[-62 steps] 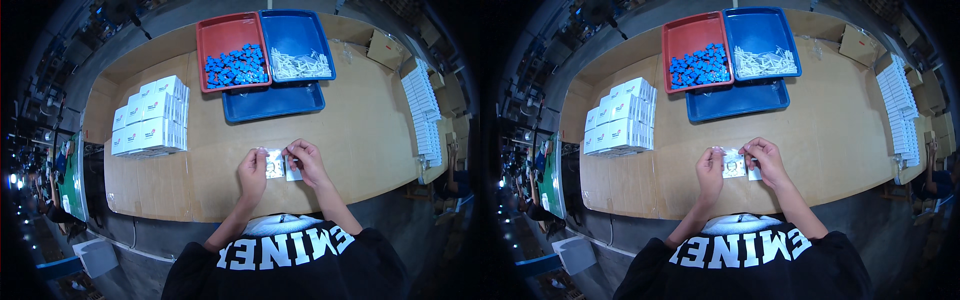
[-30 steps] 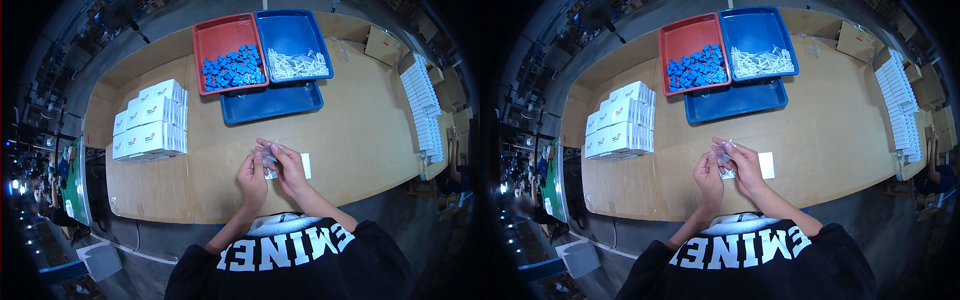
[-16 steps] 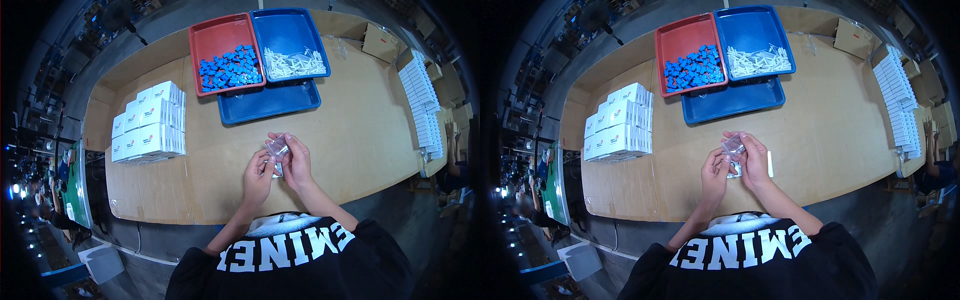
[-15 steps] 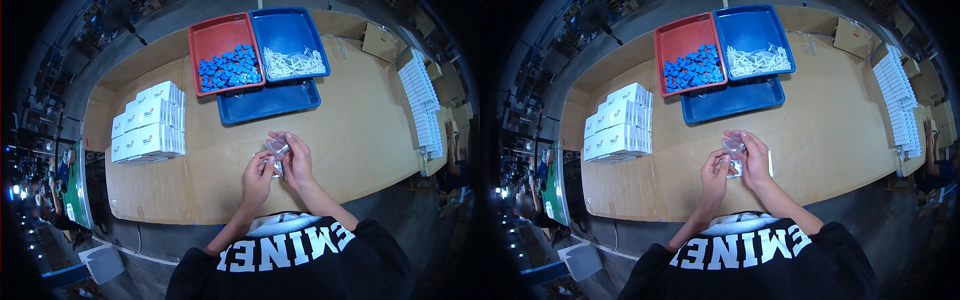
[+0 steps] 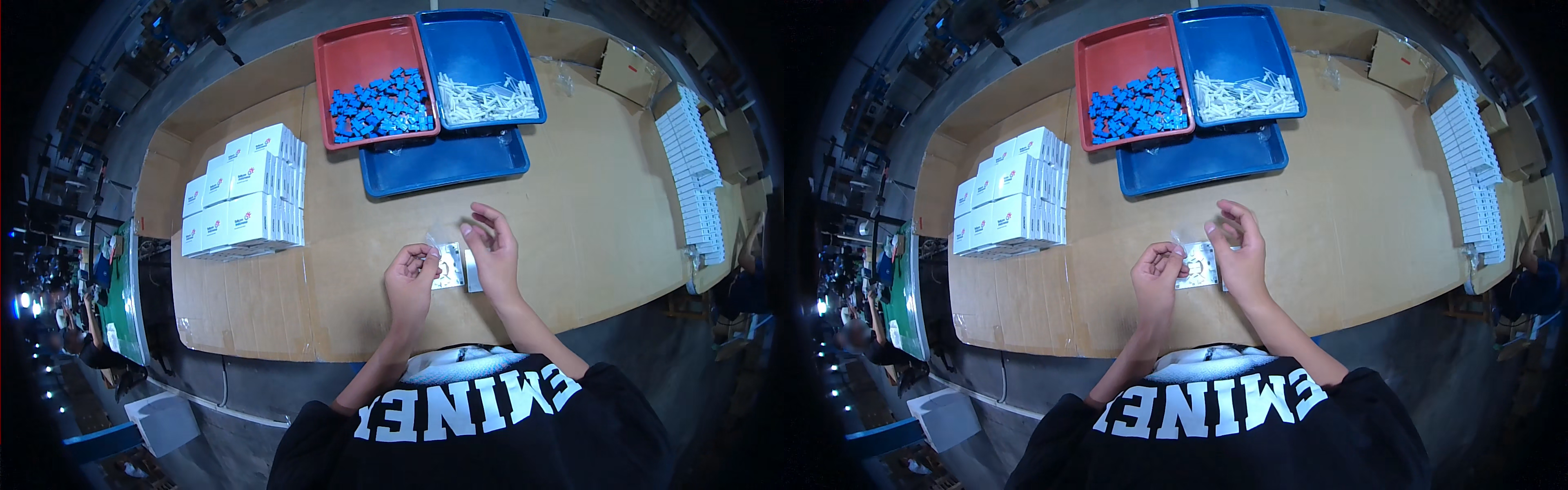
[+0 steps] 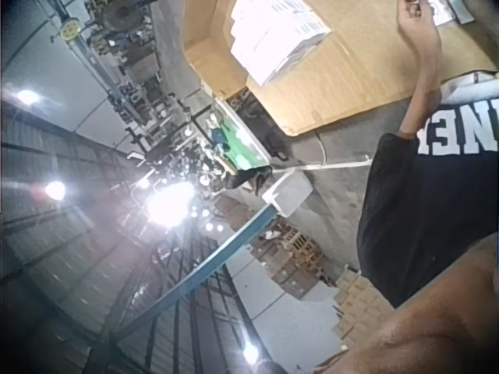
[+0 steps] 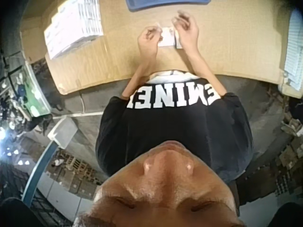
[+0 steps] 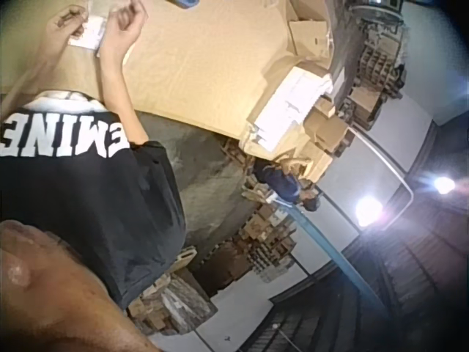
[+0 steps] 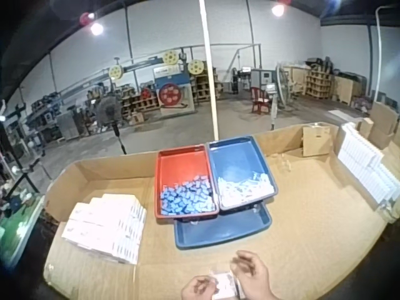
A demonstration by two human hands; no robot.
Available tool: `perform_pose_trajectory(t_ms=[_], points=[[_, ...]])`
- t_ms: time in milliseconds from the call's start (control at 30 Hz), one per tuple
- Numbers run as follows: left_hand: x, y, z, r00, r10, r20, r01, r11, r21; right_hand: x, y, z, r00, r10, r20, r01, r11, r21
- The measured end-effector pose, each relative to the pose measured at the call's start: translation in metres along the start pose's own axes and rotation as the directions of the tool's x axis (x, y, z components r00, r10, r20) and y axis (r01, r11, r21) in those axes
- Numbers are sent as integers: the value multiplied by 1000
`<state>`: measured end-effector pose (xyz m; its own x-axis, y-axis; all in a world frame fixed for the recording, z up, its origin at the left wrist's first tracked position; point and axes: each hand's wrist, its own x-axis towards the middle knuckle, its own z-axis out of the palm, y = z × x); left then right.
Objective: The recorder is assembling small electronic components, specifically placing a printed circuit board into a white plastic housing.
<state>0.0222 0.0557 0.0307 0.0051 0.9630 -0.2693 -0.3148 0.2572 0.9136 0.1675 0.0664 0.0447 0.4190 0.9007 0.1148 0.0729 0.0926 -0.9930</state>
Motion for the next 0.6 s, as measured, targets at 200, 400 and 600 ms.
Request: perform_pose_trajectory(t_ms=[200, 400, 600], points=[[0, 3, -5, 997, 81, 16, -82, 996, 47, -10, -14, -6, 908, 17, 418, 20, 996, -85], [-1, 11, -5, 979, 172, 108, -200, 910, 363, -11, -5, -4, 902, 118, 414, -138, 990, 19], [0, 13, -7, 944, 280, 172, -328, 829, 452, -8, -5, -6, 877, 251, 411, -285, 958, 24]])
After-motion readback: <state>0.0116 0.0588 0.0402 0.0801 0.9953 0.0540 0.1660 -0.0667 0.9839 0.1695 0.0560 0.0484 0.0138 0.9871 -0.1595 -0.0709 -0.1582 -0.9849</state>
